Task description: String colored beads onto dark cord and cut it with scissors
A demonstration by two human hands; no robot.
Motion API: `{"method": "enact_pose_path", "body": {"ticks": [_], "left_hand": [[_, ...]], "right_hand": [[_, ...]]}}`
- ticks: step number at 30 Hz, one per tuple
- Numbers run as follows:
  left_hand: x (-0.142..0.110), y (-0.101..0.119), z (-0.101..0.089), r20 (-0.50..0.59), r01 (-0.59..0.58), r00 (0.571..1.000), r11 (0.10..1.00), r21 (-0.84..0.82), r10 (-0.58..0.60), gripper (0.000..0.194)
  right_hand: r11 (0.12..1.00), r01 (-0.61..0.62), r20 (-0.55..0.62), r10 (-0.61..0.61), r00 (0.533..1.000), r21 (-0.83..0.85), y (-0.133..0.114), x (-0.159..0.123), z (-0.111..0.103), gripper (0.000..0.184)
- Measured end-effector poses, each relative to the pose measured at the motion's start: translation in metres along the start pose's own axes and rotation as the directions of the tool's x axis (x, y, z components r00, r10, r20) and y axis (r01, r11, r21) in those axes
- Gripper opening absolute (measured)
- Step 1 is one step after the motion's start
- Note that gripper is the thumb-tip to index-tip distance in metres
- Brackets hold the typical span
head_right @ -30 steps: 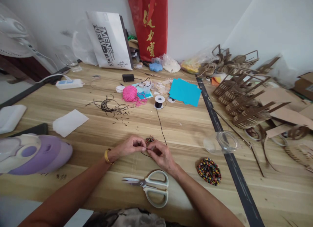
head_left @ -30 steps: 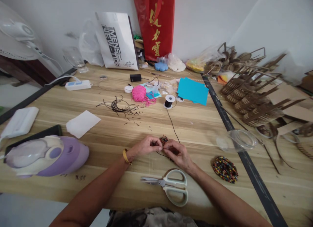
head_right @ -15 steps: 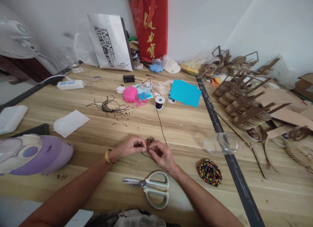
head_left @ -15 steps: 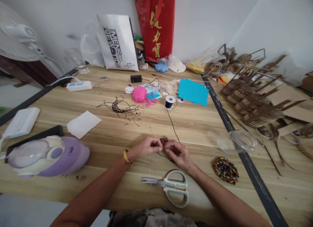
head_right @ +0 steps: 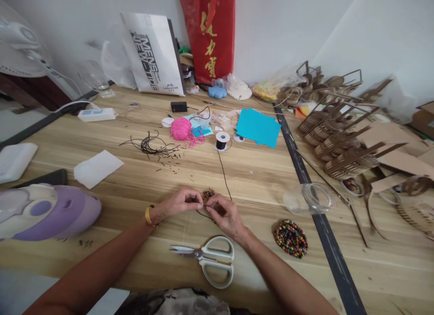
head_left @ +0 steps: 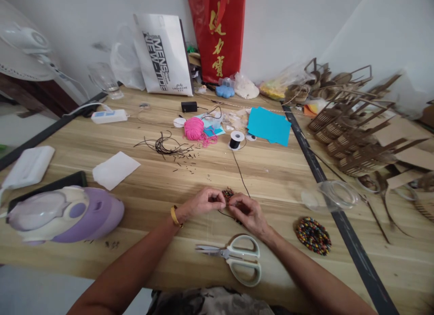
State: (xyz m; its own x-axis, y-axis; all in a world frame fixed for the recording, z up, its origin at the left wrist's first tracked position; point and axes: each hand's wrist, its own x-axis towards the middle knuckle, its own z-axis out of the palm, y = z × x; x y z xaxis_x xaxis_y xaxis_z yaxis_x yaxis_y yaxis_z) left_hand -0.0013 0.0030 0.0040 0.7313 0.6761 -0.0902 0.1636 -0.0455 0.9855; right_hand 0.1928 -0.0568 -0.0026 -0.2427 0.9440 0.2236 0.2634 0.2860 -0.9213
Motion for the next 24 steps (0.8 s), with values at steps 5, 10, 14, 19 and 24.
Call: {"method": "enact_pose_path", "body": {"ticks": [5,10,14,19,24], "left_hand": [[0.0,0.002,0.0001,0.005,0.006,1.0,1.0,0.006,-0.006,0.017],[-0.0002,0.0033,0.0002,0.004,0.016,1.0,1.0,0.001,-0.016,0.015],[0.0,0.0007,0.0003,0.015,0.001,1.0,1.0,-0.013,-0.001,0.016],[-0.0002,-0.0009,0.0006,0.012,0.004,1.0,1.0,-0.009,-0.004,0.017],[-0.0008,0.0001,0.0002,0.014,-0.005,1.0,1.0,0.012,0.005,0.019]], "right_hand": [[1.0,0.007,0.005,-0.007,1.0,0.009,0.0027,-0.0007,-0.0006,0.015],[1.0,0.005,0.019,-0.006,1.0,0.018,0.0065,-0.0013,-0.0008,0.013],[1.0,0.023,0.022,-0.023,1.0,0.019,0.0073,-0.0007,-0.001,0.011],[1.0,0.015,0.025,-0.015,1.0,0.003,0.0077,-0.0009,-0.0004,0.012],[1.0,-0.008,0.016,0.008,1.0,0.003,0.009,-0.0014,0.0008,0.013]]}}
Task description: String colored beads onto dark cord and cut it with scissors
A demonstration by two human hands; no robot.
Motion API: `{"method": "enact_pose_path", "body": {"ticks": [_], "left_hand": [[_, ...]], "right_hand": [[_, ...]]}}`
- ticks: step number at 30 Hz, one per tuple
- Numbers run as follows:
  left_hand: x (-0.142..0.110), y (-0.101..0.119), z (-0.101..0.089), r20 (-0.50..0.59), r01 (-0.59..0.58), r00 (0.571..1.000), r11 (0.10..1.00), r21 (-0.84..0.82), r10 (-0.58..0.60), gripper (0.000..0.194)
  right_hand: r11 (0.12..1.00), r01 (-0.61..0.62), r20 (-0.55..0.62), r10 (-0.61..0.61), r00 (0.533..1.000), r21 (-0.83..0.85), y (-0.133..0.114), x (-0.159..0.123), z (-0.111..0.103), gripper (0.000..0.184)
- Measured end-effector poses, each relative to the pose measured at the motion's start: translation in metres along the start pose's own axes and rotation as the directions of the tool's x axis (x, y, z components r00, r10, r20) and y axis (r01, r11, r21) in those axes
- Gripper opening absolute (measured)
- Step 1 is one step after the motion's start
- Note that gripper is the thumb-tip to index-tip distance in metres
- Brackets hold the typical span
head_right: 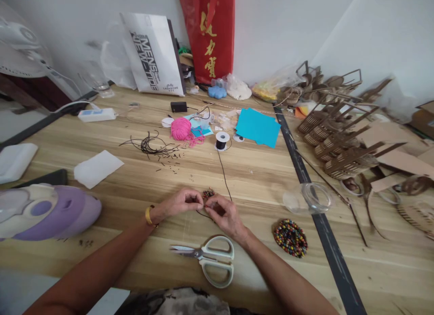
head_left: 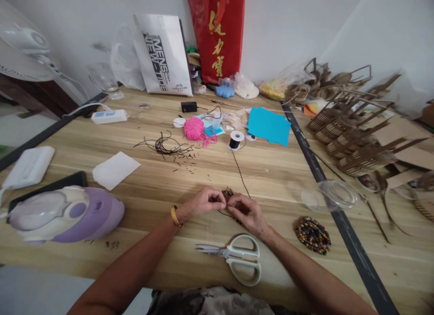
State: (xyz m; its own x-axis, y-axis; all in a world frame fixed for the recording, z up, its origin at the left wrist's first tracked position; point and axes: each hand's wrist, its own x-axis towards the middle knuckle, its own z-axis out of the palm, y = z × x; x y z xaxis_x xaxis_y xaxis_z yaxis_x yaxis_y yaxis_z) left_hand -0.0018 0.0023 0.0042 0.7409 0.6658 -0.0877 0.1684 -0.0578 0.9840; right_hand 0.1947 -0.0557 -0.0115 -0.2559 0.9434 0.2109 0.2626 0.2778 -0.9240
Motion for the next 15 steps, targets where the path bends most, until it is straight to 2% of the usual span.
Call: {"method": "enact_pose_path", "body": {"ticks": [5,15], "left_hand": [[0.0012,-0.0033,0.0001,-0.004,-0.008,1.0,1.0,0.007,0.008,0.018],[0.0013,-0.004,0.0003,-0.014,-0.004,1.0,1.0,-0.021,0.003,0.018]], "right_hand": [[0.998,0.057,0.012,-0.057,0.998,-0.011,-0.0026,0.0014,-0.0006,0.012],[0.998,0.044,0.011,-0.043,0.999,-0.043,-0.0017,0.0007,-0.001,0.012]]}}
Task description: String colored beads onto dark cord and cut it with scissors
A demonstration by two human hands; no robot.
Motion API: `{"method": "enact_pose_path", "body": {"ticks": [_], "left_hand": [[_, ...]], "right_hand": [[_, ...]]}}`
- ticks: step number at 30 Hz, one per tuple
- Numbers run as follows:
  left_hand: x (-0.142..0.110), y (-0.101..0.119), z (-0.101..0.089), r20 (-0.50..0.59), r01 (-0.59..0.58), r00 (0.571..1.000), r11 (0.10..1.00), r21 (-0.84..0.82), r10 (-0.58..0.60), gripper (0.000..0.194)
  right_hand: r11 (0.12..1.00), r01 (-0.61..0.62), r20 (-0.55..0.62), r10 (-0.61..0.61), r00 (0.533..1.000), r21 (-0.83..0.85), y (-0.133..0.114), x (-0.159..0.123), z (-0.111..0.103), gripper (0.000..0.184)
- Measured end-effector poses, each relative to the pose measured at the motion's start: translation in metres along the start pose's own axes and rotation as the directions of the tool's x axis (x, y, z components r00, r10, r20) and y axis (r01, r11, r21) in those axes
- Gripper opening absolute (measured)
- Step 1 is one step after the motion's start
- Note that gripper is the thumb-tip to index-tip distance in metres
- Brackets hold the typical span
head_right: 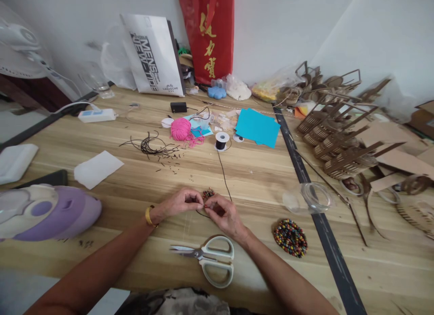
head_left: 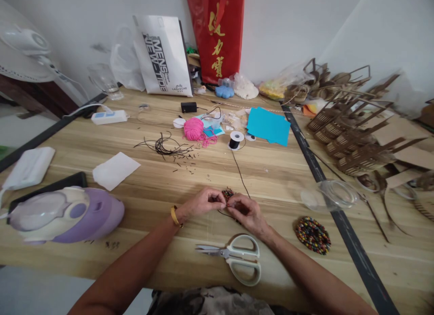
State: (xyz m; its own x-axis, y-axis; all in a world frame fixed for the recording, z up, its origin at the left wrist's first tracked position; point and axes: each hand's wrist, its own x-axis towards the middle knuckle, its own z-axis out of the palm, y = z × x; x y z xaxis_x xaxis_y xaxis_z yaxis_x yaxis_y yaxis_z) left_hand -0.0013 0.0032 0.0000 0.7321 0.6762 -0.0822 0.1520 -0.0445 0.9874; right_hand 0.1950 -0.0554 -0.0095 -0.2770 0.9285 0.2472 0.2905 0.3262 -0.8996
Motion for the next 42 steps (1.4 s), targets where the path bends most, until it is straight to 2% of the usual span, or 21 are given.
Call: {"method": "enact_pose_path", "body": {"ticks": [23,34,42], "left_hand": [[0.0003,0.0033,-0.0004,0.016,0.04,0.999,0.999,0.014,-0.04,0.02],[0.0006,0.0043,-0.0003,0.011,0.044,0.999,0.999,-0.013,-0.044,0.02],[0.0007,0.002,-0.0002,0.003,0.046,0.999,0.999,-0.02,-0.046,0.018]], "right_hand": [[0.999,0.025,0.005,-0.025,1.0,0.021,-0.0043,0.0021,-0.0013,0.016],[0.998,-0.053,-0.012,0.054,0.998,0.037,-0.0007,-0.0016,0.0009,0.017],[1.0,-0.002,0.002,0.002,1.0,0.029,0.0004,-0.0006,-0.0008,0.015]]}}
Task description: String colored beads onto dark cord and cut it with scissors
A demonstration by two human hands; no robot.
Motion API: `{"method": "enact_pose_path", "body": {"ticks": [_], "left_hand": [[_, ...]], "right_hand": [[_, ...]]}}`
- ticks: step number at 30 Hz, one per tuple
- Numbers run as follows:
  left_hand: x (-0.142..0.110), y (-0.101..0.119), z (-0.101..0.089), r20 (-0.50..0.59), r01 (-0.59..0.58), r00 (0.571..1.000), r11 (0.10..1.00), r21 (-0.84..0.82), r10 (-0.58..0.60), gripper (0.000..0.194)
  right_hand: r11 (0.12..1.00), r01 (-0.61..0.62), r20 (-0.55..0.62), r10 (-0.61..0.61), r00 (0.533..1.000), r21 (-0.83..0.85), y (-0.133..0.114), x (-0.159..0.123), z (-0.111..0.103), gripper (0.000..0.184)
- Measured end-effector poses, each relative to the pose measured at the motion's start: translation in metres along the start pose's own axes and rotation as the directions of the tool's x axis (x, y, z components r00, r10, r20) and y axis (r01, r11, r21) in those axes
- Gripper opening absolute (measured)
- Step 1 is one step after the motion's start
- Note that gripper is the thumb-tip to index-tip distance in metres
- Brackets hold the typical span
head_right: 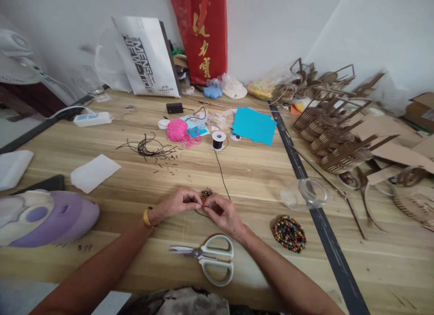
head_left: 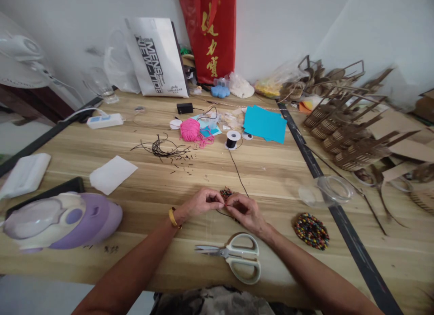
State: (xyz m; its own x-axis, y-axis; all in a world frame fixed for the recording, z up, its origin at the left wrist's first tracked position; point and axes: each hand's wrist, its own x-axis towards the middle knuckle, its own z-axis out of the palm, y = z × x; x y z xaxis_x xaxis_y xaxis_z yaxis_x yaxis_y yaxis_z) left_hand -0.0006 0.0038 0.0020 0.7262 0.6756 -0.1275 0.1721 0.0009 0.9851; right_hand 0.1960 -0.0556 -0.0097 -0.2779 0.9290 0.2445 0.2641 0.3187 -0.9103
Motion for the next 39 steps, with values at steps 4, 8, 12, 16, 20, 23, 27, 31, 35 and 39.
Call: {"method": "enact_pose_path", "body": {"ticks": [4,8,12,16,20,23,27,31,35,39], "left_hand": [[-0.001,0.002,0.0,0.004,0.008,1.0,1.0,0.001,-0.008,0.017],[-0.001,0.003,0.0,0.01,0.008,1.0,1.0,0.013,-0.009,0.016],[-0.001,0.002,0.0,0.003,0.013,1.0,1.0,0.012,-0.013,0.016],[0.0,0.001,0.0,-0.002,0.011,1.0,1.0,0.025,-0.011,0.015],[-0.001,0.003,0.0,-0.026,0.01,1.0,1.0,0.016,-0.009,0.02],[-0.002,0.007,0.001,-0.048,-0.01,0.999,1.0,-0.025,0.008,0.025],[-0.004,0.011,0.002,-0.043,-0.013,0.999,0.993,-0.114,0.008,0.026],[-0.002,0.008,0.004,-0.038,0.001,0.999,0.984,-0.179,-0.008,0.026],[-0.001,0.006,0.006,-0.041,0.013,0.999,0.976,-0.217,-0.022,0.027],[-0.002,0.007,0.006,-0.053,0.006,0.998,0.987,-0.16,-0.014,0.023]], "right_hand": [[1.0,0.025,-0.002,-0.025,1.0,-0.001,-0.002,0.001,0.0,0.015],[1.0,0.028,-0.006,-0.028,1.0,0.003,-0.003,0.002,0.0,0.016],[1.0,-0.008,0.001,0.008,1.0,-0.003,-0.003,0.001,0.0,0.018],[1.0,-0.009,0.034,0.01,0.999,-0.018,-0.003,0.0,-0.002,0.017],[1.0,0.009,0.05,-0.008,0.999,-0.026,-0.003,0.0,-0.002,0.016],[0.999,0.028,0.046,-0.027,0.999,-0.032,-0.006,0.001,-0.002,0.015],[0.996,0.073,0.027,-0.072,0.997,-0.046,-0.009,0.002,-0.002,0.016],[0.994,0.098,0.039,-0.096,0.995,-0.058,-0.012,0.004,-0.002,0.02],[0.993,0.104,0.051,-0.101,0.994,-0.058,-0.013,0.005,-0.002,0.022],[0.995,0.088,0.05,-0.086,0.995,-0.055,-0.012,0.003,-0.002,0.022]]}}
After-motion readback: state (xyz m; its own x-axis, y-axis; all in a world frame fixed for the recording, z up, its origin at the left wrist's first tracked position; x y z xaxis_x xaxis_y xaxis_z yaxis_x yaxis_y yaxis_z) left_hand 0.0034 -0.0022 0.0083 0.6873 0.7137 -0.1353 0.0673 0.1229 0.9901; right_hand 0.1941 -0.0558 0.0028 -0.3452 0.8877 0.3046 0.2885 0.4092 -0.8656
